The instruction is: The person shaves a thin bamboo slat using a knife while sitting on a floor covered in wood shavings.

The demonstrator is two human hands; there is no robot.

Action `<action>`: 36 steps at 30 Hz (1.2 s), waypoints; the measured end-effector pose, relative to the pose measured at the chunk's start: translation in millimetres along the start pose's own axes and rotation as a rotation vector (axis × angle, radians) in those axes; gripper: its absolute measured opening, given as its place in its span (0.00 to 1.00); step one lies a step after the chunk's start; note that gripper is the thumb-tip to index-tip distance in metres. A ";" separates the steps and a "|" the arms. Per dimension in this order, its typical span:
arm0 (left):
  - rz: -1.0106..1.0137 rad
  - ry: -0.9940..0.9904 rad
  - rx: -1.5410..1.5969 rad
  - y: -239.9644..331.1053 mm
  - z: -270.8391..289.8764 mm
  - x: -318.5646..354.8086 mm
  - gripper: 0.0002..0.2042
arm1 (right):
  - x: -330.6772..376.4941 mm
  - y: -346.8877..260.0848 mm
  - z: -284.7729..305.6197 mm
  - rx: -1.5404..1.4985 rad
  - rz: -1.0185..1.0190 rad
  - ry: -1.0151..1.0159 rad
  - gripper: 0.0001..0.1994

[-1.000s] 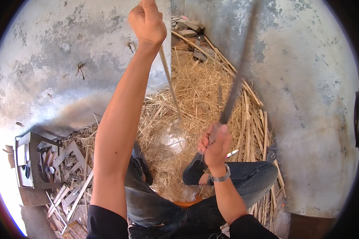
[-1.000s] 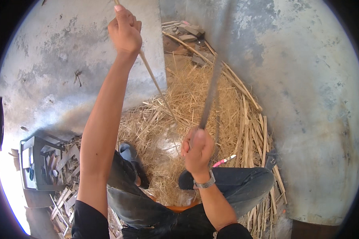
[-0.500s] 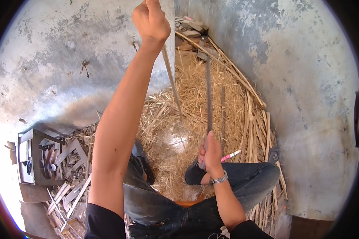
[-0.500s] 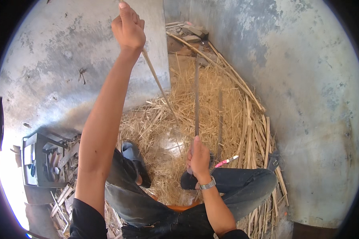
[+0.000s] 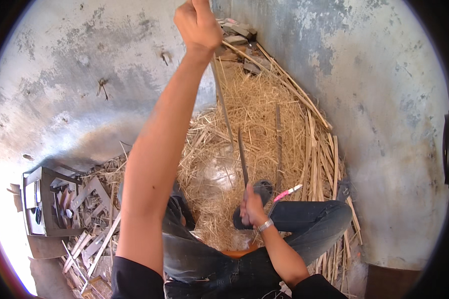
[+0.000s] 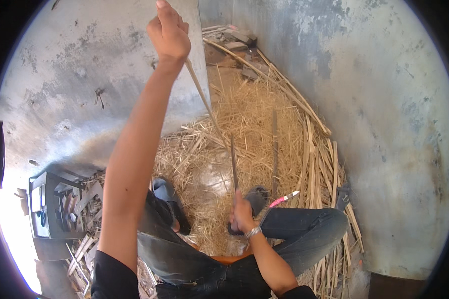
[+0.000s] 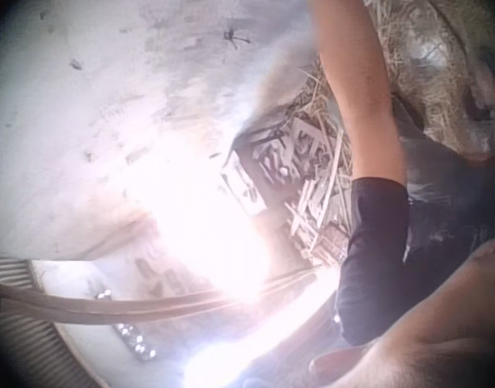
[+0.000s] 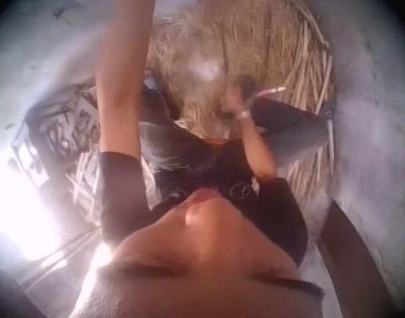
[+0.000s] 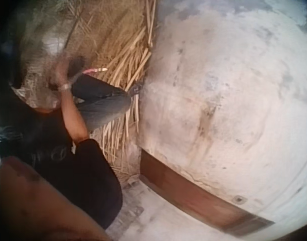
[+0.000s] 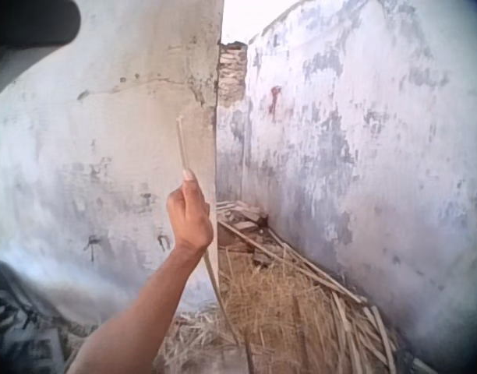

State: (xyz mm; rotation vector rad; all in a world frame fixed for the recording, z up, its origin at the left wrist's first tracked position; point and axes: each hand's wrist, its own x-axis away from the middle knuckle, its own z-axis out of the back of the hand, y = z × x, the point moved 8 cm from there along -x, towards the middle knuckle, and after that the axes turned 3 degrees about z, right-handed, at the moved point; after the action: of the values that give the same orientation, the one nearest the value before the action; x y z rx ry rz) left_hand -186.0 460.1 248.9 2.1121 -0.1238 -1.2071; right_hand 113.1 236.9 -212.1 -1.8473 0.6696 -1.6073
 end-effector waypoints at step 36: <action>0.120 -0.038 0.227 -6.8 56.9 -26.6 0.28 | -61.3 41.6 -43.5 0.107 -0.083 -0.020 0.31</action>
State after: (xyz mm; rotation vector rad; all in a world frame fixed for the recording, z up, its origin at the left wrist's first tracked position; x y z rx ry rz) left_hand -247.6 446.4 245.4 2.2400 -0.4167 -1.2089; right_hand 61.7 246.7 -280.2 -1.8318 0.4944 -1.6420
